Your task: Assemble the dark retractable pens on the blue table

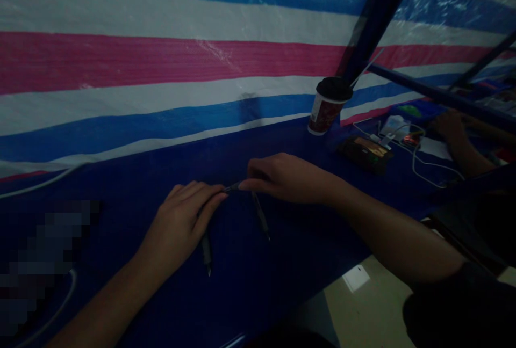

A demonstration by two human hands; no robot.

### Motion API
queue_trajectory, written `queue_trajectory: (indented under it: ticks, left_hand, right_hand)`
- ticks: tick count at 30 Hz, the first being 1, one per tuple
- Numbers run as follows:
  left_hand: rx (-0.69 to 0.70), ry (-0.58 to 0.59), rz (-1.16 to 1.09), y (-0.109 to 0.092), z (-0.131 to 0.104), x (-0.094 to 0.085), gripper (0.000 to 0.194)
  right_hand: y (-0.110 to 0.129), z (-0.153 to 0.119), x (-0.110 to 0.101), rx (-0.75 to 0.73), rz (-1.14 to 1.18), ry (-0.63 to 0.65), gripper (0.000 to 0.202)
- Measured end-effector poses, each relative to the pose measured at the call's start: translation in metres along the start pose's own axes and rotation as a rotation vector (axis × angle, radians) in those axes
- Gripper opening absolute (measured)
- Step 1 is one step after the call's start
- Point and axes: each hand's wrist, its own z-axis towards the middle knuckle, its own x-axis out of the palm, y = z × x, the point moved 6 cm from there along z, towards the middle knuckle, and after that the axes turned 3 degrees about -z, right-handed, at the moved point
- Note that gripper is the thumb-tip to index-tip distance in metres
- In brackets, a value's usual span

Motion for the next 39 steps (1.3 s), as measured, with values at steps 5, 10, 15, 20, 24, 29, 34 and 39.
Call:
queue_trajectory:
  ticks: [5, 10, 15, 20, 24, 29, 34, 39]
  left_hand:
    - [0.123, 0.007, 0.073, -0.006, 0.003, -0.003, 0.035]
    - [0.195, -0.059, 0.176, -0.016, 0.005, -0.022, 0.019]
    - [0.191, -0.066, 0.25, -0.02, 0.003, -0.034, 0.014]
    - [0.222, -0.14, 0.298, -0.019, -0.002, -0.03, 0.016]
    - [0.083, -0.113, 0.18, -0.017, -0.003, -0.019, 0.022]
    - [-0.015, 0.035, -0.16, -0.032, 0.0, -0.014, 0.045]
    - [0.067, 0.084, -0.183, -0.047, -0.001, -0.01, 0.033]
    - [0.244, 0.031, -0.034, -0.048, -0.008, -0.003, 0.02]
  right_hand:
    - [0.004, 0.0, 0.007, -0.058, 0.065, 0.069, 0.032]
    - [0.006, -0.001, 0.01, -0.082, 0.317, 0.046, 0.046]
    - [0.001, -0.001, 0.019, -0.027, 0.691, 0.128, 0.055]
    - [0.004, -0.005, 0.026, -0.051, 0.812, 0.357, 0.051]
    - [0.003, -0.002, 0.023, -0.117, 0.779, 0.253, 0.028]
    - [0.009, 0.0, 0.035, -0.116, 0.967, 0.324, 0.042]
    - [0.013, -0.001, 0.036, -0.077, 0.942, 0.198, 0.034]
    - [0.01, 0.0, 0.034, -0.103, 0.945, -0.041, 0.038]
